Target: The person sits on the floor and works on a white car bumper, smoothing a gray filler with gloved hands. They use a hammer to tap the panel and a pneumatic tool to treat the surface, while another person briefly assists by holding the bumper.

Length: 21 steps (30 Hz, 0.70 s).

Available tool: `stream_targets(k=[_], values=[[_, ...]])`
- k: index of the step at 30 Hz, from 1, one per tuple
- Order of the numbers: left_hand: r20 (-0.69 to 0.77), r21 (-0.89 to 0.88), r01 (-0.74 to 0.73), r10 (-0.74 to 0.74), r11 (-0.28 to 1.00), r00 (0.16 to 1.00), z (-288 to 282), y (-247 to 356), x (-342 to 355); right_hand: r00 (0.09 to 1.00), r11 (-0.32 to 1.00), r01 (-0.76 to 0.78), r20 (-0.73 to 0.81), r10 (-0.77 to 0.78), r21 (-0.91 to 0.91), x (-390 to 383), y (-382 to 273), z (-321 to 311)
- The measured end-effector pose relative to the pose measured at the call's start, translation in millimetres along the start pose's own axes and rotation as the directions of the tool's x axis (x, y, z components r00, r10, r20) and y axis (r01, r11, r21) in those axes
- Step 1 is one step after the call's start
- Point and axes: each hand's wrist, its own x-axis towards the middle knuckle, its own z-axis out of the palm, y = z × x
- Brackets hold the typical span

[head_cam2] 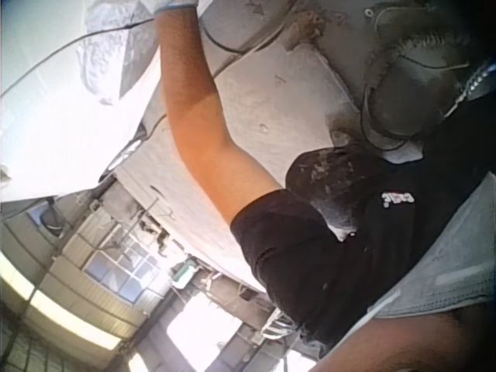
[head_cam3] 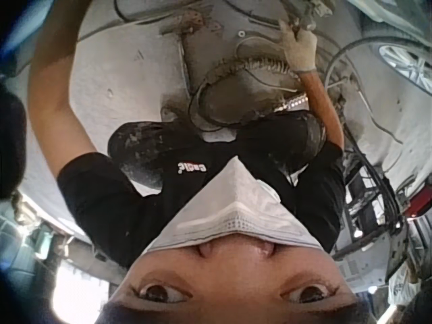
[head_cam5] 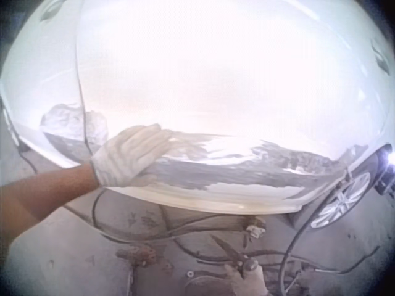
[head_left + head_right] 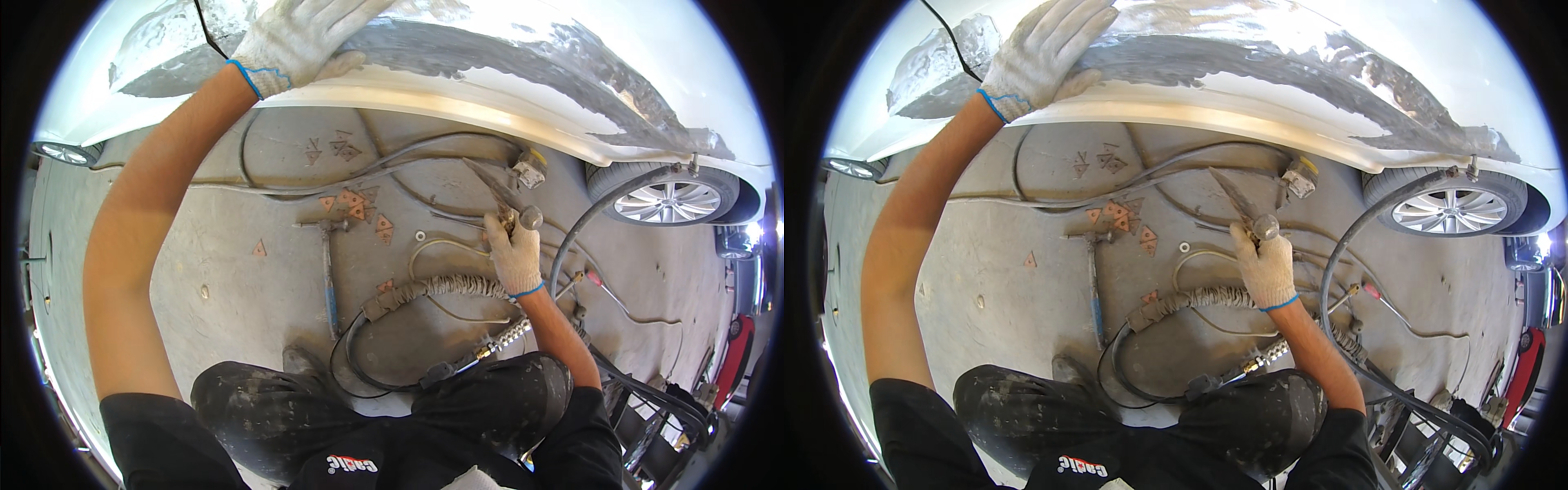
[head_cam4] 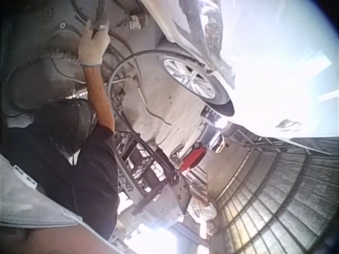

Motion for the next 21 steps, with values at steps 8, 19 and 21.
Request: stream_targets(k=[8,19,21], values=[[-0.036,0.136,0.022,-0.018,0.990,0.999,11.5,7.0,-32.3,0.999,0.997,-0.009,0.046,0.013,-0.073,-1.0,-1.7,-1.3],[-0.066,-0.039,0.168,-0.170,0.985,0.983,6.9,29.7,-32.4,0.998,0.997,0.046,0.041,-0.044,-0.061,-5.8,6.4,-4.6],[-0.084,-0.055,0.159,-0.163,0.986,0.983,3.9,32.9,-18.6,0.999,0.998,0.033,0.032,-0.031,-0.059,-6.8,6.5,-5.3]])
